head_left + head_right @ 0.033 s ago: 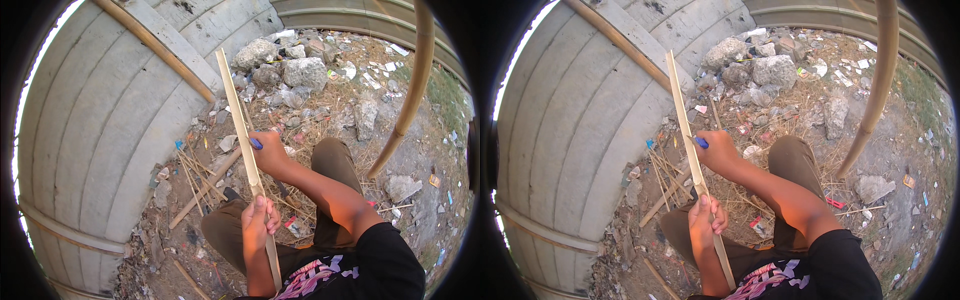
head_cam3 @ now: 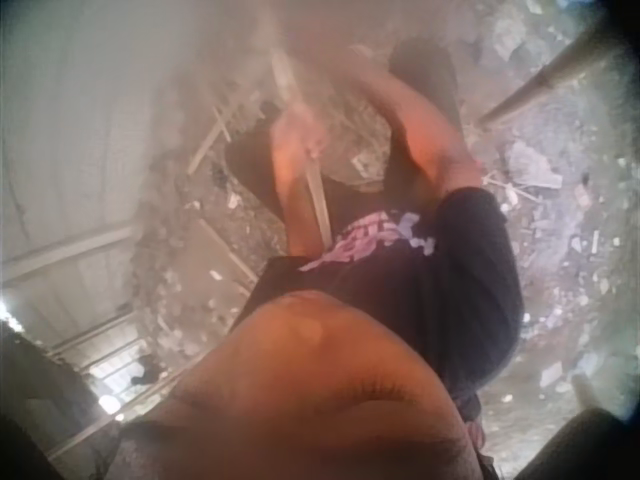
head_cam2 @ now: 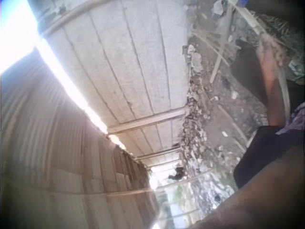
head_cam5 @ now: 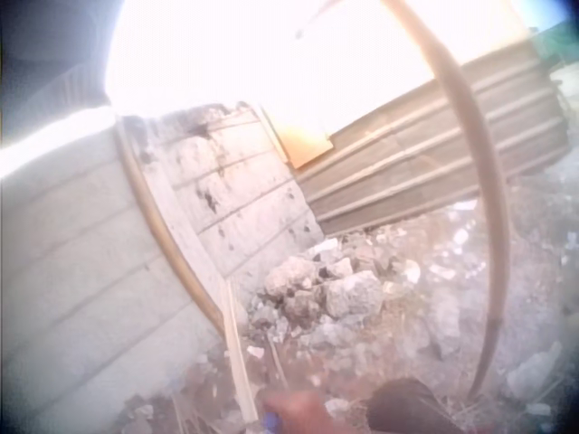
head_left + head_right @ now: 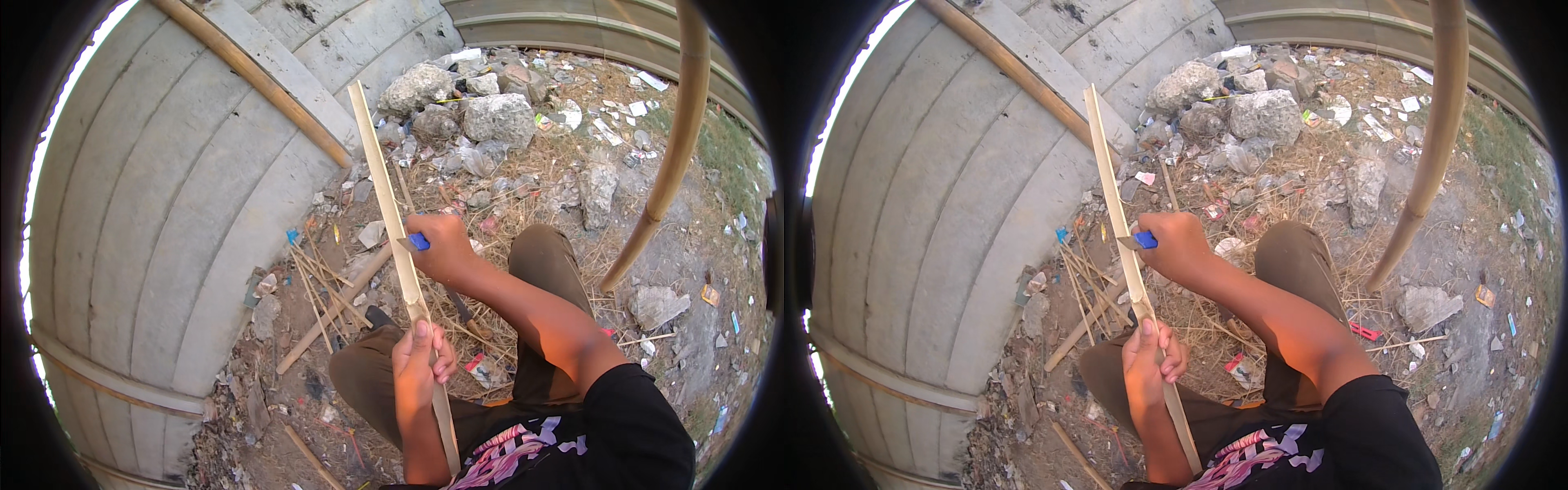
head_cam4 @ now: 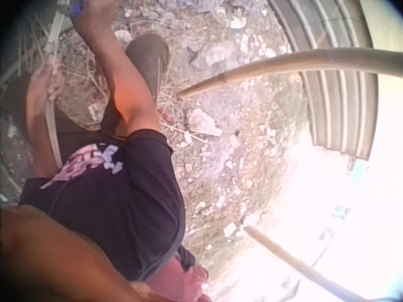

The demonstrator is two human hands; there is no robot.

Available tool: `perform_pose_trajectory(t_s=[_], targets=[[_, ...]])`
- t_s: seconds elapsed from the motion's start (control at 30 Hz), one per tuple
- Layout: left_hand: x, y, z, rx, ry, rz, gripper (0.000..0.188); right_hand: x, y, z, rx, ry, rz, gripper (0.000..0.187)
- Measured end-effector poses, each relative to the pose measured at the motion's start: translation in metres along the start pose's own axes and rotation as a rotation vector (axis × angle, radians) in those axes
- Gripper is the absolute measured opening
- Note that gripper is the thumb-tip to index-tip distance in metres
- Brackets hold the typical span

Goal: The person sits on the ground and uses a large knife to shave and sharpen a long wooden stick. They hold the stick with one hand and carefully scrape the blade along its length to create a pointed tip. Later, they use a blue utility knife to further refine the stick's surface.

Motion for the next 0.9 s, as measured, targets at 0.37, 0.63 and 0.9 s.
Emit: perform_pose_trajectory(t_s=[0.37, 0.63, 0.9], targets=[[-0.051, 0.003, -0.045, 0.176, -0.020, -0.232, 0.041, 0.056, -0.025, 0.114, -0.663, 0.029, 0.050, 0.023], [-0.016, 0.000, -0.014, 0.042, -0.044, -0.026, 0.040, 0.014, -0.006, 0.043, -0.344, -0.290, 0.043, 0.029], [0.018, 0.016, 0.007, -0.032, -0.094, 0.103, 0.039, -0.021, 0.026, -0.031, 0.238, 0.029, -0.123, 0.018]])
Point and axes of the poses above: each hand's wrist, its own y-axis away from the middle knuckle, its own x-axis out of the back of the hand, z = x × y, the point moved 8 cm from there along -y, towards the middle knuckle, and after that the axes turned 13 degrees about -z, right-handed, at the moved point
